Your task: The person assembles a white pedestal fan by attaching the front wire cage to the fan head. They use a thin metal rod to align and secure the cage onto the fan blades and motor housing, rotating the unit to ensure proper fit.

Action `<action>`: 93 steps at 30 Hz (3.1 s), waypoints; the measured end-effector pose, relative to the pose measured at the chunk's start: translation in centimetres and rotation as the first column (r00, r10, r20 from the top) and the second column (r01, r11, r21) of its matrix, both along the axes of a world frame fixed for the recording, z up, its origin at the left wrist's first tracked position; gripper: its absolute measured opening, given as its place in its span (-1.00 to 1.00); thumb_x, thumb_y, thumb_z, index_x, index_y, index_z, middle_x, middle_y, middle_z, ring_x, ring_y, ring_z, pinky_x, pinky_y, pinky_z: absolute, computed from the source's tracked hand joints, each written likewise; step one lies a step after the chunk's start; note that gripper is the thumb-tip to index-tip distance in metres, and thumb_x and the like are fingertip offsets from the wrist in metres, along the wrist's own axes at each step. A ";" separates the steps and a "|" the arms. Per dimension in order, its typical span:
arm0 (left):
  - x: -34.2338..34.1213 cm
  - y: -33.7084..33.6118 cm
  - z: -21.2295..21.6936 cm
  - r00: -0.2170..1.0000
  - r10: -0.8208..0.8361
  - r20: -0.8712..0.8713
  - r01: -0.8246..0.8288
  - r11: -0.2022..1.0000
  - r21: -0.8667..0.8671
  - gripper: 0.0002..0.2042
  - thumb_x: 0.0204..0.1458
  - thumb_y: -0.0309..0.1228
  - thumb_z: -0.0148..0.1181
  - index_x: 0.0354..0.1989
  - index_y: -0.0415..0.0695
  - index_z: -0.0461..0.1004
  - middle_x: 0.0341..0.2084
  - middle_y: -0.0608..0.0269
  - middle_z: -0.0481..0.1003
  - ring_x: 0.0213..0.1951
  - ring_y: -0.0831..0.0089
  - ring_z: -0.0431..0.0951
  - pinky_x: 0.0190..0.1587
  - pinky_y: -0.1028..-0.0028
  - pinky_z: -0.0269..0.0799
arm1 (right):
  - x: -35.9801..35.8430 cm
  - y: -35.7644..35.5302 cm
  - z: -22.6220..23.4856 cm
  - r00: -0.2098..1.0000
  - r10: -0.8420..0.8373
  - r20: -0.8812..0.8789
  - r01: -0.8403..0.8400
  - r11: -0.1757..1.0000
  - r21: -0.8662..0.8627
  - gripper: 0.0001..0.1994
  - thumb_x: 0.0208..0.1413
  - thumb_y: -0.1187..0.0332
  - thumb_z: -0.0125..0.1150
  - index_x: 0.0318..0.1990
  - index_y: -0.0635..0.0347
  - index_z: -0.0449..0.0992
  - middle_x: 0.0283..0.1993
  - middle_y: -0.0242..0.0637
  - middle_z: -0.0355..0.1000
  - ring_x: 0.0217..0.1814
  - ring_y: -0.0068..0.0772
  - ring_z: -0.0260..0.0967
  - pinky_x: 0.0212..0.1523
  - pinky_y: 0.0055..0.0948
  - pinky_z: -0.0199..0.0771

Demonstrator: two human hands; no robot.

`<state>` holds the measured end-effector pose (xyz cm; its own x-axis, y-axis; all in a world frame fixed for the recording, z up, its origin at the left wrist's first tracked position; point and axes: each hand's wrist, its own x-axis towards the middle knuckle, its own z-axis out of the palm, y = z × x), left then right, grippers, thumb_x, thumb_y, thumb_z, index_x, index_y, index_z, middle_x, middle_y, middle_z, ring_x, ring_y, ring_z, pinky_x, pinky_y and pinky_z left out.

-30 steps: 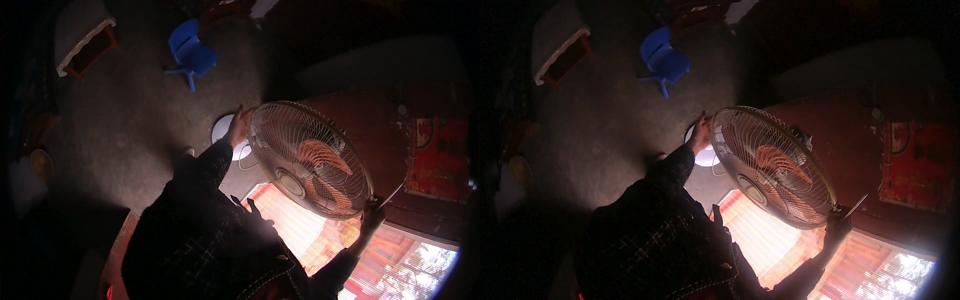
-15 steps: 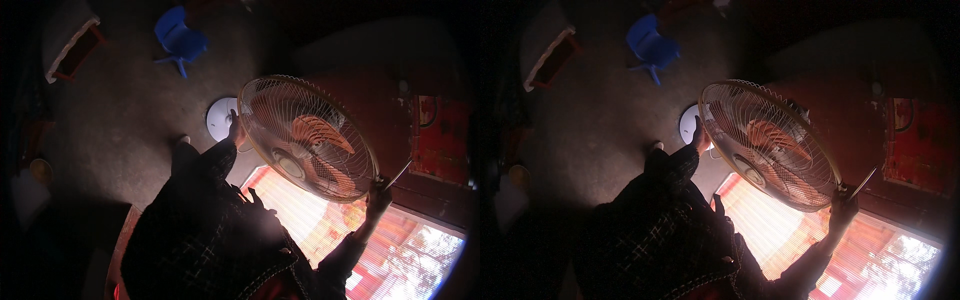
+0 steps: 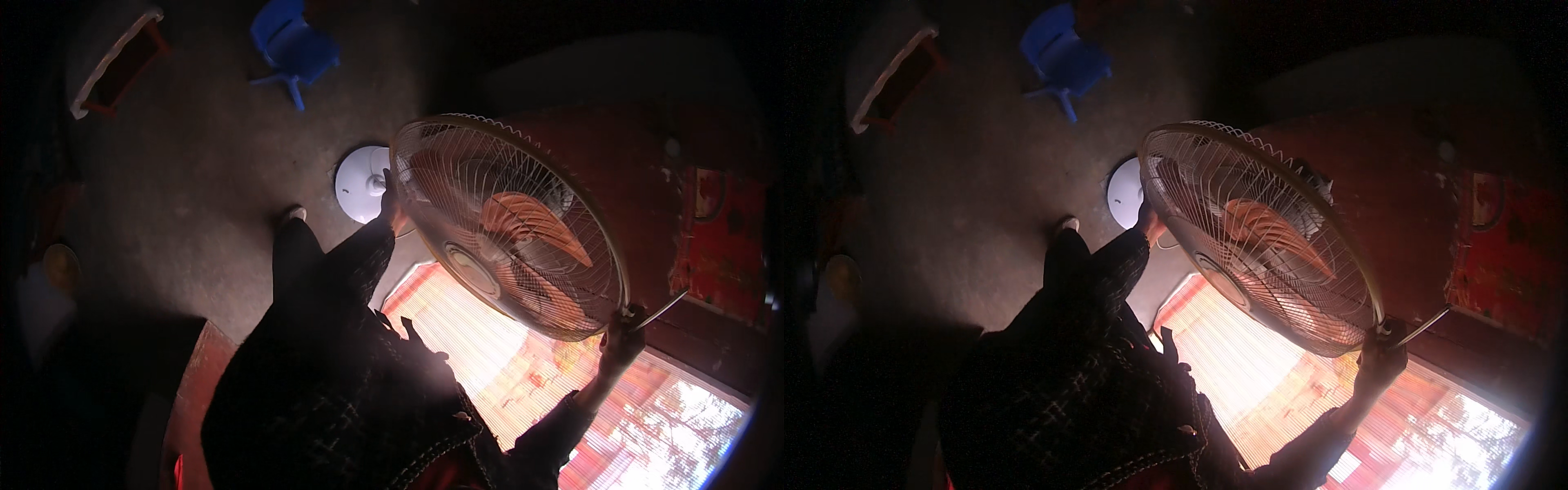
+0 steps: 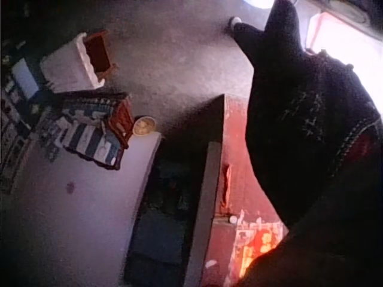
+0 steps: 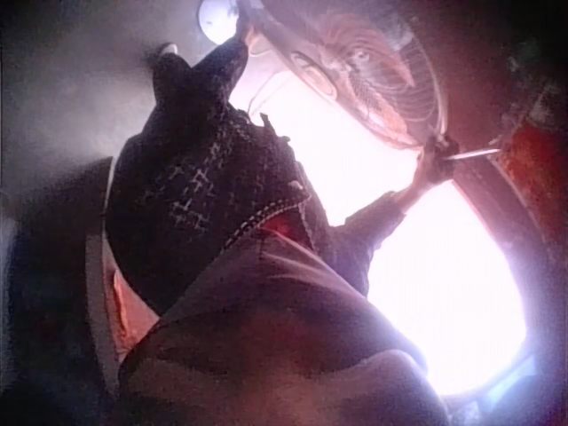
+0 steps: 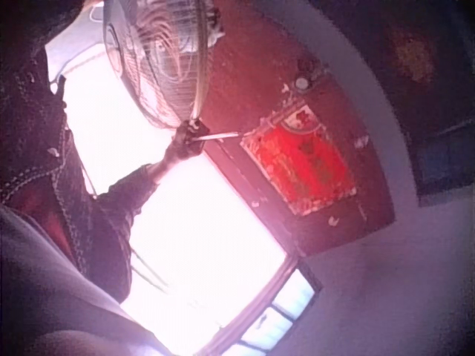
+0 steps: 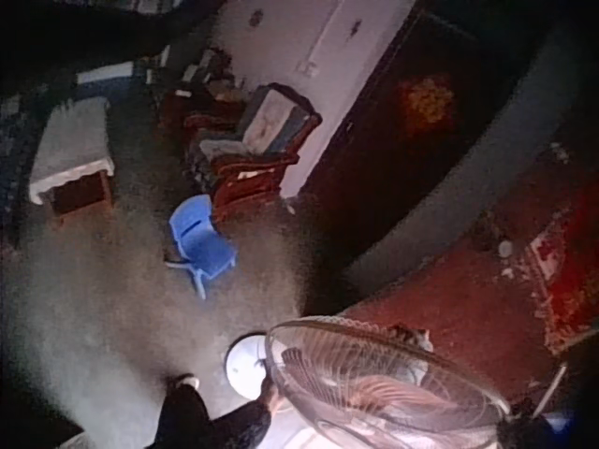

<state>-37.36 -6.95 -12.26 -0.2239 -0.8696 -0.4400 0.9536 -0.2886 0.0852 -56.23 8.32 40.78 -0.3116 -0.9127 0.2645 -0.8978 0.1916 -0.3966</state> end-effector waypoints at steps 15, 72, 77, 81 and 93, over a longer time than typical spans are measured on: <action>-0.5 0.3 -1.0 0.808 -0.047 -0.587 -0.098 0.972 -0.213 -0.34 0.22 0.21 -0.38 0.10 -0.13 0.33 -0.10 0.05 0.44 -0.09 0.19 0.44 -0.02 0.16 0.40 | -2.1 1.1 -0.7 0.928 0.001 -0.372 -0.037 0.995 -0.089 -0.86 0.07 0.47 0.21 -0.29 0.36 0.42 -0.43 -0.23 0.33 -0.46 -0.37 0.22 -0.43 -0.39 0.24; -0.3 4.7 55.3 0.117 0.991 -0.065 0.964 -0.129 -0.233 -0.85 -0.14 -0.44 0.24 -0.35 -0.13 0.48 -0.38 0.27 0.43 -0.30 0.19 0.47 -0.22 0.21 0.41 | -0.5 1.7 0.0 0.897 0.185 -0.402 -0.306 0.916 -0.260 -0.76 -0.06 0.24 0.23 -0.31 0.21 0.48 -0.32 -0.25 0.38 -0.50 -0.13 0.45 -0.51 -0.22 0.48; -0.9 4.1 55.4 0.115 0.991 -0.068 0.983 -0.123 -0.135 -0.86 -0.15 -0.46 0.25 -0.38 -0.15 0.46 -0.35 0.30 0.45 -0.30 0.25 0.50 -0.33 0.29 0.45 | -0.5 2.0 -0.2 0.924 0.148 -0.352 -0.260 0.919 -0.296 -0.78 -0.07 0.26 0.24 -0.32 0.20 0.51 -0.35 -0.26 0.37 -0.49 -0.16 0.44 -0.51 -0.24 0.47; -1.5 3.5 56.1 0.181 0.983 0.028 0.974 -0.175 -0.144 -0.81 -0.18 -0.48 0.28 -0.36 -0.16 0.44 -0.38 0.27 0.47 -0.34 0.26 0.52 -0.33 0.33 0.46 | -0.5 1.9 -0.4 0.930 0.130 -0.345 -0.250 0.910 -0.331 -0.81 -0.06 0.28 0.25 -0.39 0.21 0.52 -0.42 -0.27 0.32 -0.49 -0.20 0.41 -0.55 -0.28 0.43; -3.8 -1.2 55.7 0.405 0.667 0.626 0.904 -0.396 -0.162 -0.86 -0.24 -0.54 0.28 -0.58 -0.32 0.43 -0.29 0.21 0.45 -0.35 0.52 0.45 -0.33 0.53 0.38 | 0.7 8.1 0.1 0.987 0.137 0.084 -0.096 0.923 -0.373 -0.61 0.01 0.39 0.31 -0.01 0.28 0.39 -0.22 -0.12 0.31 -0.24 -0.16 0.38 -0.22 -0.30 0.43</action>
<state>-41.20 -8.14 43.48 -0.9380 -0.0823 0.3366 0.1370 0.8041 0.5785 -55.51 16.42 40.84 -0.2540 -0.7899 0.5581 -0.8535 -0.0884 -0.5136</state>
